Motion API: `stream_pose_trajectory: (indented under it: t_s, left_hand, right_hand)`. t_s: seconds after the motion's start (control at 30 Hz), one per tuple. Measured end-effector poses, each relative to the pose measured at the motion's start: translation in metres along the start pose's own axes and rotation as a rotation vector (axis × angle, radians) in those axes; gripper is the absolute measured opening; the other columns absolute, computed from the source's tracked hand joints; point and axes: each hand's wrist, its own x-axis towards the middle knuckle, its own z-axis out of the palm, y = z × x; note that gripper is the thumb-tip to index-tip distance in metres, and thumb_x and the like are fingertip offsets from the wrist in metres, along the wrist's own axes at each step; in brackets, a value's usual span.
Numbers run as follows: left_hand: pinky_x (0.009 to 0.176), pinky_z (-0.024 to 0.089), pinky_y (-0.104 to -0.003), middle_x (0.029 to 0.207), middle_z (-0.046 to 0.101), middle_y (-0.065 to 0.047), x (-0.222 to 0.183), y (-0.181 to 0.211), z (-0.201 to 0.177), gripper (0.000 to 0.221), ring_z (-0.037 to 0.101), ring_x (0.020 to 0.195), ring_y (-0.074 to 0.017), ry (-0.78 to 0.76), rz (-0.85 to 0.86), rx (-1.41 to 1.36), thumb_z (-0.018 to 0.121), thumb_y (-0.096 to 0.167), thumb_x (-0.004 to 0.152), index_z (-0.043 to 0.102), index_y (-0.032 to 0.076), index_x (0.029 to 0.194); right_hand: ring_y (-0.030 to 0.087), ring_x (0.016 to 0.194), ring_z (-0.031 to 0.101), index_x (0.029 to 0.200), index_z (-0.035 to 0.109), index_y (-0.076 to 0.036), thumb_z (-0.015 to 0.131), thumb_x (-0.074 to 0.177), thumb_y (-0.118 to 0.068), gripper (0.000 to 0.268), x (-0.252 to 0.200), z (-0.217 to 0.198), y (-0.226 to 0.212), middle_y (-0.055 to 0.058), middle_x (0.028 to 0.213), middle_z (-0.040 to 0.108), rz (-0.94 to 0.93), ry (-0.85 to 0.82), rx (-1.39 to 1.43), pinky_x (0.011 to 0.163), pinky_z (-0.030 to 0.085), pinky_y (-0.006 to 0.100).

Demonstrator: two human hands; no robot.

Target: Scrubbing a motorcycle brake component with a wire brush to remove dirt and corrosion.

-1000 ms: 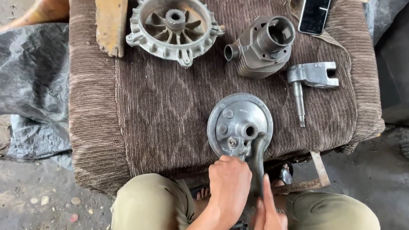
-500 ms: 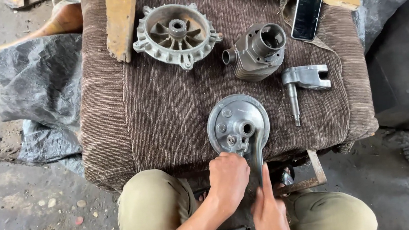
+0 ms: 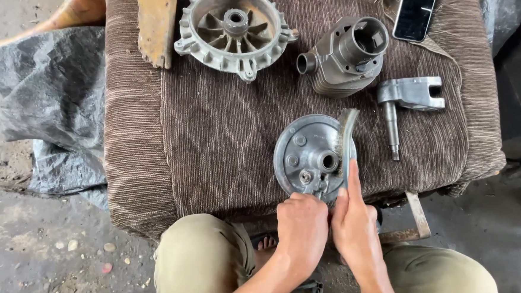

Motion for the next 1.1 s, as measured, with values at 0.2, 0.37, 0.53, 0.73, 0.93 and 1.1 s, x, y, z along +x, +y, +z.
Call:
stream_pose_trajectory:
  t_s: [0.2,0.37,0.53,0.73,0.93,1.1]
  left_hand:
    - [0.045,0.045,-0.029,0.069,0.064,-0.006,-0.002,-0.003,0.008,0.029,0.062,0.057,-0.0160,0.034,0.050,-0.088,0.062,0.033,0.098,0.072,0.012,0.080]
    - [0.043,0.043,-0.028,0.064,0.059,-0.001,-0.002,-0.007,0.002,0.028,0.057,0.052,-0.0133,0.041,0.096,-0.092,0.064,0.027,0.096,0.068,0.017,0.070]
    - [0.045,0.044,-0.028,0.064,0.058,-0.002,-0.003,-0.007,-0.002,0.026,0.057,0.052,-0.0137,0.033,0.083,-0.051,0.063,0.024,0.094,0.069,0.015,0.071]
    - [0.043,0.042,-0.026,0.061,0.056,0.000,-0.002,-0.004,-0.009,0.012,0.055,0.050,-0.0114,0.117,0.046,0.071,0.064,0.013,0.083,0.064,0.014,0.071]
    - [0.043,0.043,-0.025,0.062,0.058,0.001,-0.002,-0.002,-0.001,0.014,0.058,0.049,-0.0108,0.120,0.009,0.069,0.063,0.012,0.086,0.064,0.017,0.072]
    - [0.040,0.043,-0.026,0.060,0.055,0.003,-0.002,-0.007,-0.006,0.020,0.056,0.046,-0.0098,0.195,0.052,0.074,0.060,0.021,0.091,0.064,0.017,0.072]
  right_hand:
    - [0.024,0.028,0.042,0.168,0.012,-0.019,0.039,0.104,-0.021,0.069,-0.041,0.015,0.039,0.012,0.040,0.044,-0.097,0.018,-0.010,0.037,0.036,0.038]
    - [0.020,0.027,0.053,0.165,0.017,-0.030,0.047,0.099,-0.025,0.073,-0.093,0.042,0.094,0.010,0.039,0.058,-0.028,-0.031,-0.095,0.042,0.057,0.034]
    - [0.022,0.034,0.056,0.165,0.019,-0.035,0.045,0.099,-0.030,0.071,-0.092,0.034,0.090,0.009,0.046,0.064,0.130,-0.101,-0.109,0.047,0.052,0.032]
    - [0.030,0.037,0.058,0.167,0.016,-0.026,0.045,0.102,-0.022,0.071,-0.038,0.028,0.064,0.014,0.049,0.060,-0.050,-0.010,-0.016,0.051,0.046,0.040]
    - [0.031,0.036,0.046,0.167,0.018,-0.019,0.041,0.107,-0.022,0.065,-0.002,0.004,0.031,0.018,0.047,0.052,-0.191,0.065,-0.026,0.048,0.038,0.045]
    - [0.042,0.041,0.062,0.168,0.013,-0.024,0.041,0.105,-0.029,0.069,-0.038,0.012,0.064,0.024,0.048,0.058,-0.073,-0.048,-0.116,0.048,0.046,0.048]
